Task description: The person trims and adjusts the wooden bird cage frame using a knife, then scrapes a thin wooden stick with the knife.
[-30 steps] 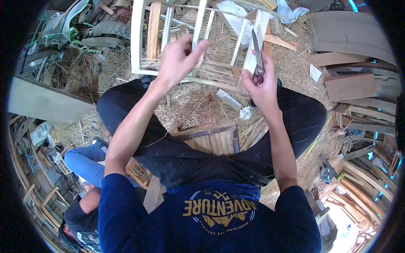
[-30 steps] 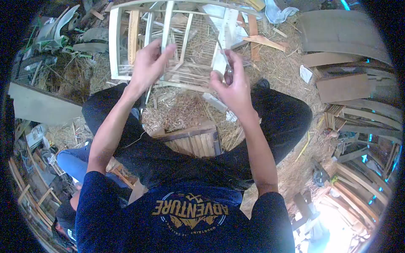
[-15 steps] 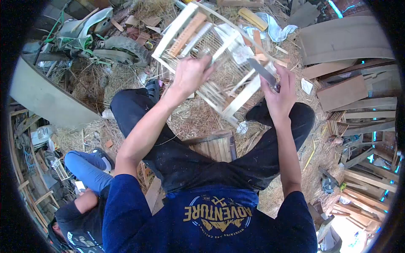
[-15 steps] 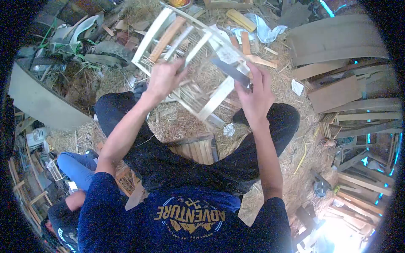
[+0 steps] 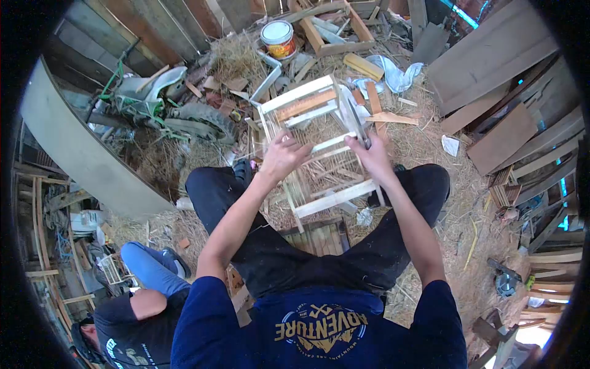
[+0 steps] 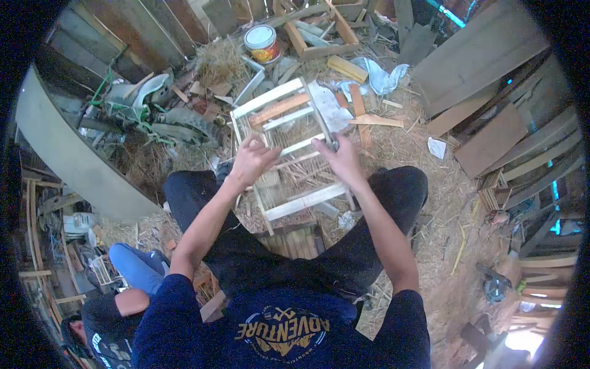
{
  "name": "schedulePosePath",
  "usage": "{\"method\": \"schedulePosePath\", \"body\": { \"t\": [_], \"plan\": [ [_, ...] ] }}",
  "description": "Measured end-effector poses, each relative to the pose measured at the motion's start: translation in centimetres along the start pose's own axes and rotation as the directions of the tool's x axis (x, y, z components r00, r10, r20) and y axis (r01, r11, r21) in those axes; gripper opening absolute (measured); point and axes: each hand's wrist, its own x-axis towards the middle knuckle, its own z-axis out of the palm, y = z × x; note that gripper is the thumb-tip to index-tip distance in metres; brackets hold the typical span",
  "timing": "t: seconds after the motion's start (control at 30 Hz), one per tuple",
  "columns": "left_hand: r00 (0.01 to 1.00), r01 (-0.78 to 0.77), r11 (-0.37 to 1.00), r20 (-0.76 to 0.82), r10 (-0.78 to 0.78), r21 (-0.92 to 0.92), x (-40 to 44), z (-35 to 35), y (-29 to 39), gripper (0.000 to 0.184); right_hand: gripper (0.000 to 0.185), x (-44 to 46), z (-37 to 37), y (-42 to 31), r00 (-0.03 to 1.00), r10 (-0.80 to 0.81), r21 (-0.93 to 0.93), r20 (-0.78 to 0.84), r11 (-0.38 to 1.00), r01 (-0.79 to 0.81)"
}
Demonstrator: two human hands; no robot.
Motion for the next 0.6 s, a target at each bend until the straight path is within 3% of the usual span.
{"method": "schedulePosePath", "body": {
  "t": [0.1,0.13,0.23,0.27,0.3,0.37,0.43,0.5,0.53,0.6],
  "plan": [
    [0.996,-0.029,0.999,-0.087,0.03,0.019,0.0,-0.9,0.7,0.024,0.042,-1.1,-0.3,-0.4,0.999,0.027,0.165,0.023,0.986,-0.031],
    [0.998,0.036,0.997,-0.044,-0.039,-0.067,-0.1,-1.7,1.3,0.036,0.038,-1.5,-0.3,-1.1,0.999,-0.001,0.226,-0.036,0.974,0.009],
    [0.892,0.344,0.938,-0.292,-0.344,-0.054,1.1,-5.4,4.1,0.05,0.037,-2.3,-1.0,-2.3,0.998,0.059,0.429,-0.034,0.903,-0.038],
    [0.843,0.471,0.878,-0.248,-0.477,-0.088,0.2,-5.4,4.0,0.069,0.033,-2.3,-1.1,-2.5,0.999,0.036,0.573,-0.019,0.819,-0.019],
    [0.746,0.531,0.743,-0.19,-0.638,-0.408,-0.5,-4.3,3.6,0.071,0.032,-2.4,-1.4,-2.8,0.998,0.038,0.591,-0.043,0.806,-0.006],
    [0.559,0.463,0.22,0.09,-0.825,-0.859,-2.2,-1.9,2.5,0.075,0.031,-2.7,-2.4,-3.3,0.995,0.044,0.627,-0.088,0.779,0.021],
    [0.599,0.667,0.145,0.41,-0.688,-0.73,-3.5,-2.0,1.6,0.078,0.028,-2.4,-2.8,-2.5,0.989,0.019,0.64,-0.145,0.764,0.079],
    [0.664,0.627,0.175,0.403,-0.631,-0.759,-3.8,-0.5,2.2,0.08,0.026,-2.3,-3.5,-2.3,0.982,0.012,0.676,-0.187,0.727,0.12],
    [0.662,0.638,0.122,0.459,-0.592,-0.761,-3.6,-0.1,2.1,0.081,0.032,-2.2,-3.4,-2.5,0.968,0.031,0.692,-0.248,0.705,0.154],
    [0.68,0.631,0.129,0.466,-0.566,-0.765,-2.4,0.0,2.3,0.074,0.033,-2.7,-3.9,-2.8,0.975,0.09,0.745,-0.205,0.661,0.096]
  ]
}}
